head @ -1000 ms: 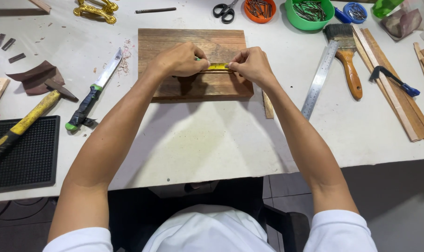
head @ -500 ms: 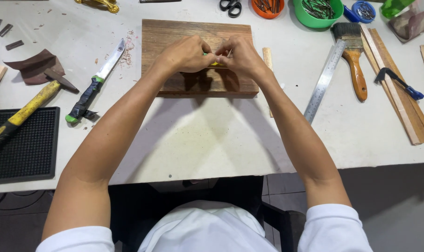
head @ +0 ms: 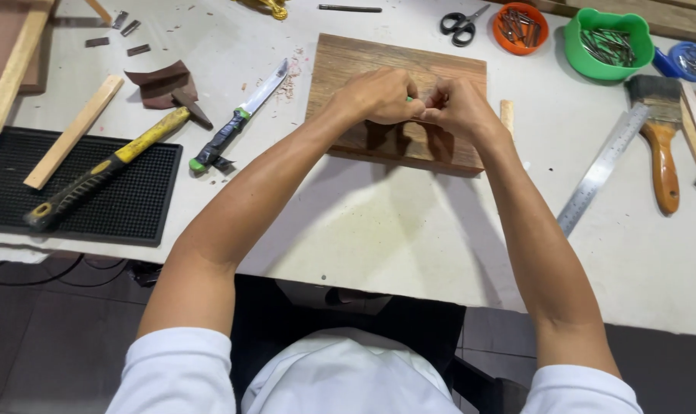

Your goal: Measuring and sanding small wooden pieces at a workbench.

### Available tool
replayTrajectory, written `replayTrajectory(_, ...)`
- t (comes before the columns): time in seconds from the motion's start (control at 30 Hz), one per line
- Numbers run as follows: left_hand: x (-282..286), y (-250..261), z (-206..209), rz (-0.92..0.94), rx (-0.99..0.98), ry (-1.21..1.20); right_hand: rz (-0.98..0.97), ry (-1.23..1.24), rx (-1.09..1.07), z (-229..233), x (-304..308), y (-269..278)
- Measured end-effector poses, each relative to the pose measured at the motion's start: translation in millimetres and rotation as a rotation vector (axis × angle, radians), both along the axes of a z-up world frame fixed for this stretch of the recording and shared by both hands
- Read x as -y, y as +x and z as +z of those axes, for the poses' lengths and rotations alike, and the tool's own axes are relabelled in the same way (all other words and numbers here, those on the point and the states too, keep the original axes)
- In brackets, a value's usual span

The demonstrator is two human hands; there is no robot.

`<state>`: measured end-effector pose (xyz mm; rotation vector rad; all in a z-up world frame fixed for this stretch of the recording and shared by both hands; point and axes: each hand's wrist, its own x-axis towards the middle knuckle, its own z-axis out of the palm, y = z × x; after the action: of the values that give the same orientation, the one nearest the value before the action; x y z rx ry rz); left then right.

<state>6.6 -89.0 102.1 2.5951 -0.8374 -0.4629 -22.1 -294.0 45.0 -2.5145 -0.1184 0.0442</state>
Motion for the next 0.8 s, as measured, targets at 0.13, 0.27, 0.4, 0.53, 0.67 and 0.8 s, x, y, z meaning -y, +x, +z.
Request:
replayTrajectory(0.13,-22,23,-11,0.012,-0.008,0.027,-0.073,-0.03,-0.097,13,-13,-5)
replayTrajectory(0.27,-61,41,-18,0.075,-0.023,0.095,-0.081,-0.052,-0.095,12,-13,-4)
replayTrajectory(0.4,-79,36,-14,0.125,-0.018,0.083,-0.087,-0.059,-0.079,6,-10,-2)
replayTrajectory(0.53,-76,31,-10,0.142,0.009,0.104,-0.082,-0.116,-0.054,2,-12,0)
replayTrajectory(0.67,-73,30,-7,0.141,0.018,0.093,-0.053,-0.163,-0.028,-5,-18,4)
replayTrajectory(0.8,-71,24,-3,0.184,0.014,0.155,-0.033,-0.174,0.012,-9,-34,11)
